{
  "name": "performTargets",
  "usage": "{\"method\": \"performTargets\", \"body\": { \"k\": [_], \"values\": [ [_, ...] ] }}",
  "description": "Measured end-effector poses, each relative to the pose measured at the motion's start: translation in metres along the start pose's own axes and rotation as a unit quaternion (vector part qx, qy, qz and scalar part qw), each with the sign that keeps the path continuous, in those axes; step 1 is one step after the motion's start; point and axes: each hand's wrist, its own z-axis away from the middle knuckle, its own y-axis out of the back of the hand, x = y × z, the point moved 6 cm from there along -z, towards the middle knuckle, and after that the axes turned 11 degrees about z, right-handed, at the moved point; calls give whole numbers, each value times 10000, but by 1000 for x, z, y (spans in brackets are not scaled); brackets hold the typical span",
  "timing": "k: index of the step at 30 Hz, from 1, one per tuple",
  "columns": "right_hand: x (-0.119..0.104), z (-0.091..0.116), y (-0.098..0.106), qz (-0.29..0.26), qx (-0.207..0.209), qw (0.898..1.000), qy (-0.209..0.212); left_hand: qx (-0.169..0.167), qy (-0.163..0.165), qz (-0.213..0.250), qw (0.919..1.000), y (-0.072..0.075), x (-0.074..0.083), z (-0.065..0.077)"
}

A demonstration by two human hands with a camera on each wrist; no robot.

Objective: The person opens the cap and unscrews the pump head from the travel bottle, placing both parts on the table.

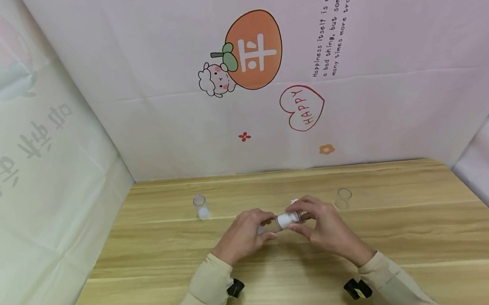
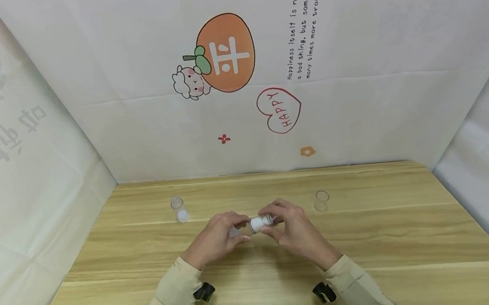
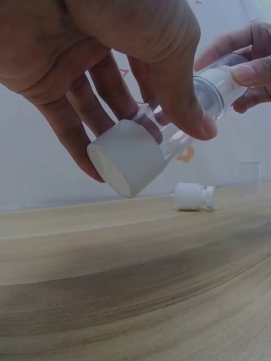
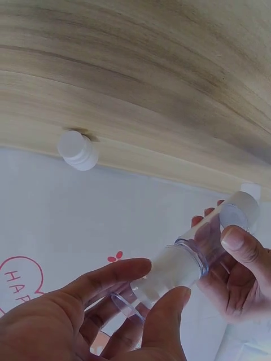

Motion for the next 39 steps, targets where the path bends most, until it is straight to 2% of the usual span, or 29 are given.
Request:
{"method": "performTargets", "body": {
  "k": [16,25,34,39],
  "values": [
    [8,-2,7,-390,115,9988,-288,228,426,155,9987,14,-21,13],
    [15,-6,7,-106,274,9987,-417,543,741,98,9957,26,-31,21],
    [26,-20,-8,122,53,9982,-584,839,727,123,9937,34,-30,25],
    [32,-28,-18,429,-14,9974,-574,973,761,178,9922,37,-30,27]
  ]
}}
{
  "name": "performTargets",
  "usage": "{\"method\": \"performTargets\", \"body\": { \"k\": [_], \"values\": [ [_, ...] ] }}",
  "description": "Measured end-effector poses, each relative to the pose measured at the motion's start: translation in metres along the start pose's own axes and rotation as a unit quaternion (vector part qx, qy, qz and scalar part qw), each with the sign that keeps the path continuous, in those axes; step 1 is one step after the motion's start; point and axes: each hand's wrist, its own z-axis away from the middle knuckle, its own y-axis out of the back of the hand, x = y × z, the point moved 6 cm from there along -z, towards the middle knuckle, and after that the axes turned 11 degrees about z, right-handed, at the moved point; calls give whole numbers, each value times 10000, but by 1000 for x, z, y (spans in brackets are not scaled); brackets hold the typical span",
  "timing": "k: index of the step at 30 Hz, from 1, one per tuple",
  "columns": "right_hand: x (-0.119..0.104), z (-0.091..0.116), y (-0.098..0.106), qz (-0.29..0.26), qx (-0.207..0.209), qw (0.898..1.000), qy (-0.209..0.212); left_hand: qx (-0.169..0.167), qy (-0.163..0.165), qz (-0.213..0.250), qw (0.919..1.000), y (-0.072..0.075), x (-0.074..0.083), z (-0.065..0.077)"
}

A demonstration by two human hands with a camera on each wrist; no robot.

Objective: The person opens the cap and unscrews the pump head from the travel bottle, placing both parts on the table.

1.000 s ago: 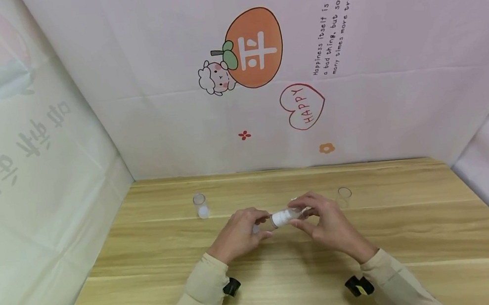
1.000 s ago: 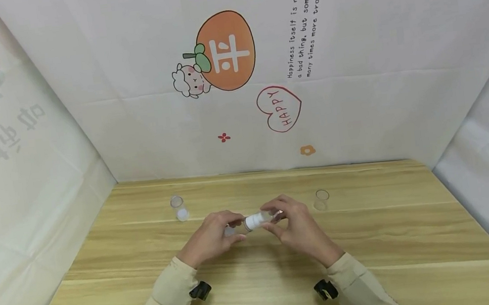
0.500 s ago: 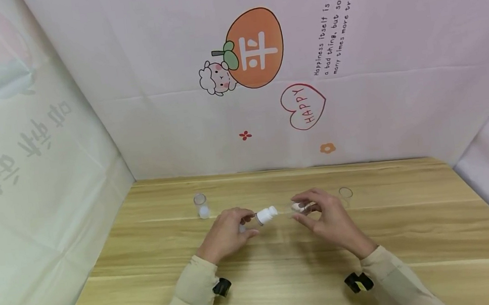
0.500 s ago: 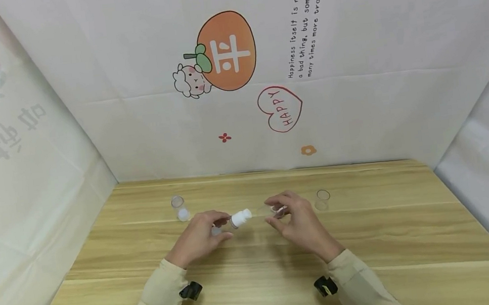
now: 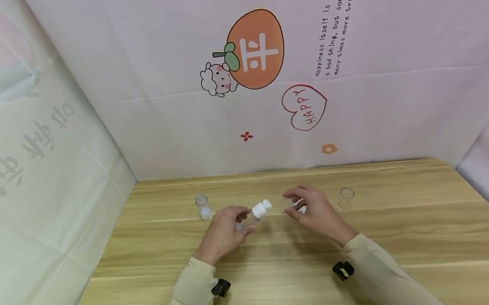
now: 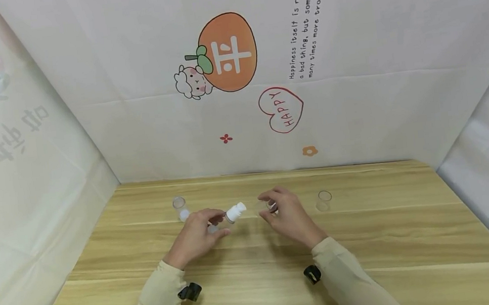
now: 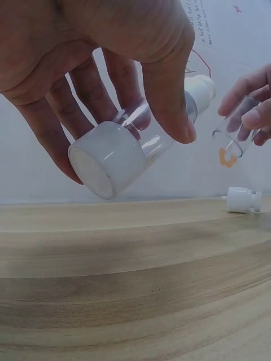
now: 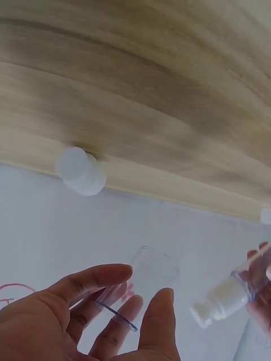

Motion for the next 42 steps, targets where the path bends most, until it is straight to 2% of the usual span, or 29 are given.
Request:
{"method": "performTargets", "body": {
  "k": [10,16,25,34,42],
  "values": [
    [8,-14,-18,573,-403,9975,-115,295,-59,29,9995,6,-1,0],
    [12,-20,-30,803,-685,9944,-107,326,-76,114,9994,7,-1,0],
    [11,-25,-42,1272,-800,9886,7,338,-61,125,9993,7,-1,1],
    [6,-30,-48,1471,-932,9845,216,296,-83,186,9994,7,-2,2],
    [7,-31,-53,1519,-1169,9814,143,328,-95,259,9991,7,-3,1]
  ]
}}
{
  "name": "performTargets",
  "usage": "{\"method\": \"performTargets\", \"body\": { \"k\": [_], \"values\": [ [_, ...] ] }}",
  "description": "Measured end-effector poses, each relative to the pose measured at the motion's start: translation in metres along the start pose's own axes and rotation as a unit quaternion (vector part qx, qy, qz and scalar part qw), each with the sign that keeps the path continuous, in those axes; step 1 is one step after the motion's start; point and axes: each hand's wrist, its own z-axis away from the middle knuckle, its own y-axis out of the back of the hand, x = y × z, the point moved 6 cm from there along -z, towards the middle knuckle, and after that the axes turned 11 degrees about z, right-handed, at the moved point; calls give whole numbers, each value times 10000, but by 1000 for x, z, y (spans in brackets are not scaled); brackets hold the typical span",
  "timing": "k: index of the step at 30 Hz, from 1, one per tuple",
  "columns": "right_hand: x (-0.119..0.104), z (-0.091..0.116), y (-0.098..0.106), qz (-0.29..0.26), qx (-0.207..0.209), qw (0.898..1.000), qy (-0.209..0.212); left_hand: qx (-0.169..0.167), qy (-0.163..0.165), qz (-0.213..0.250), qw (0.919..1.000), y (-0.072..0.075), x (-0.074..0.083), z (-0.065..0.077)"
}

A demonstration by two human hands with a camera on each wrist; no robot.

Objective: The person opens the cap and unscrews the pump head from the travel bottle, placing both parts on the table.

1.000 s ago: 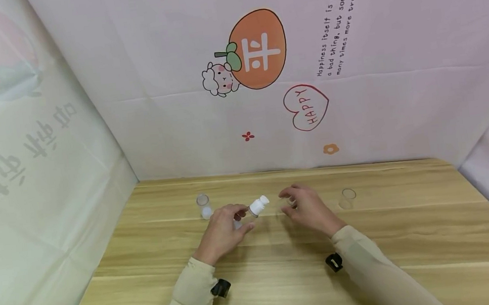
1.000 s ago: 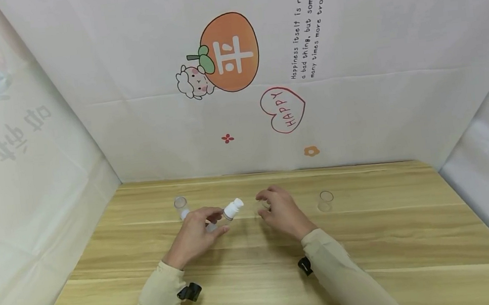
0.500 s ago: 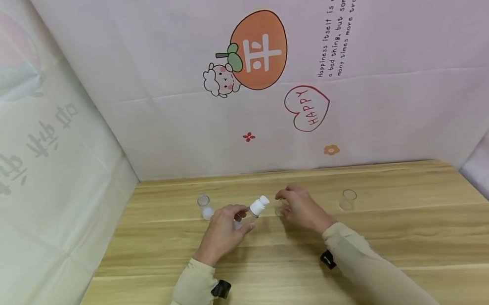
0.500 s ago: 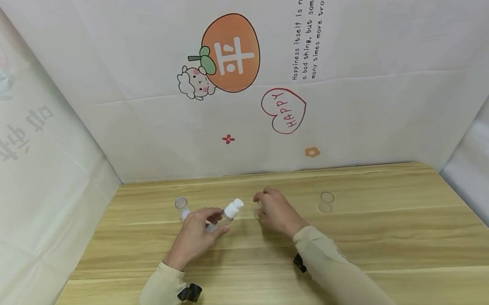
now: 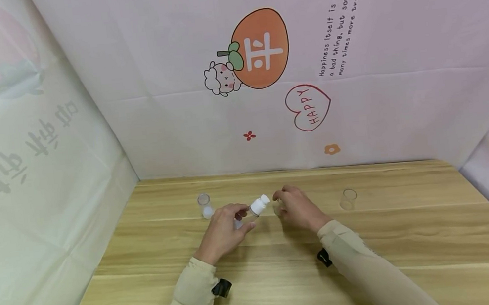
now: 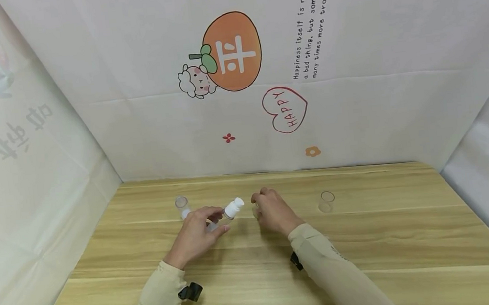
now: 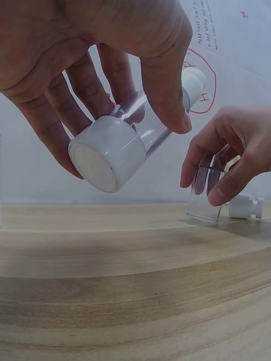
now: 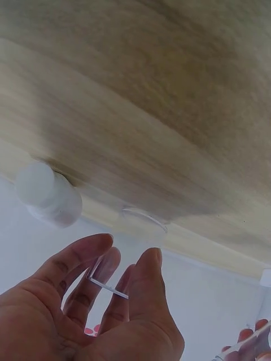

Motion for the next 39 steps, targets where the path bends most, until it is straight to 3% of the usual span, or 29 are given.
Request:
{"method": "performTargets", "body": {
  "k": [31,39],
  "values": [
    [-2,-4,-5,84,-229,9995,-188,-106,-18,-31,9999,-2,-1,0],
    [3,0,2,-12,-84,9994,-350,-107,32,-11,9999,-3,-3,0]
  ]
}}
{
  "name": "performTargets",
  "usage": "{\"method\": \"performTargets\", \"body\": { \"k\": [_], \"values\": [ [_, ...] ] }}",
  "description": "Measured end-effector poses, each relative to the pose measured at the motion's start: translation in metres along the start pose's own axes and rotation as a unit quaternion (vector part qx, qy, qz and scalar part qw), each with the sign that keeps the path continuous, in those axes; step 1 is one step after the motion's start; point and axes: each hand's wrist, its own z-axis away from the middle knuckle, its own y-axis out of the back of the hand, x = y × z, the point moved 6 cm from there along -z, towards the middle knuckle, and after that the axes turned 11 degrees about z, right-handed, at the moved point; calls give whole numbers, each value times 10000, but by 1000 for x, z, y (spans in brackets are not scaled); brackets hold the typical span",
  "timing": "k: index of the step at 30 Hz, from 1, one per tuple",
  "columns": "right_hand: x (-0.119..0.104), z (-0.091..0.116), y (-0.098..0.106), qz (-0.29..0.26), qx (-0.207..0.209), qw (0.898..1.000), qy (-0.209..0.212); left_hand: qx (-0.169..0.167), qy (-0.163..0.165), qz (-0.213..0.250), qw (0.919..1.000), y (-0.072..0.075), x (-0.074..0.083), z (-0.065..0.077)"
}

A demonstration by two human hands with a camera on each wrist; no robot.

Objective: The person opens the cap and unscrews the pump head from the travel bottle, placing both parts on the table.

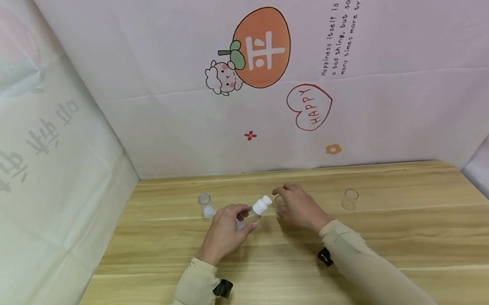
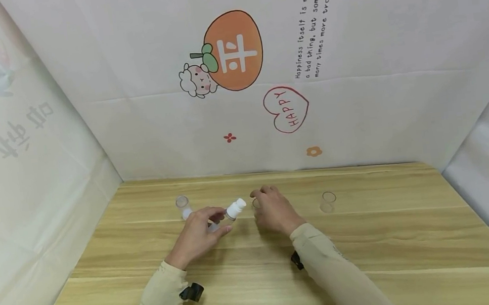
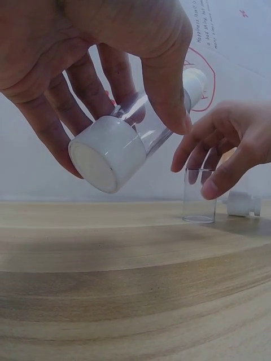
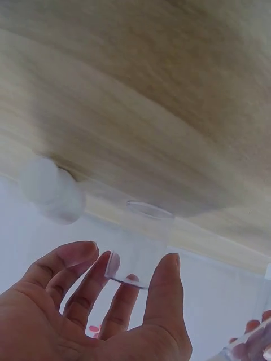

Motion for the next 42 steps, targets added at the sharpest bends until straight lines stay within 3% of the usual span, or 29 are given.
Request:
{"method": "performTargets", "body": {
  "k": [10,22,29,42],
  "values": [
    [8,18,17,-81,547,9984,77,8,58,-142,9999,-3,5,-1],
    [10,43,34,-1248,655,9898,224,27,-234,-420,9988,-10,15,-3],
    [8,49,38,-2256,308,9737,-12,99,-688,-888,9936,-16,23,-4],
    [0,52,29,-2883,-337,9554,-547,325,-1398,-1628,9762,-25,40,-3]
  ]
}}
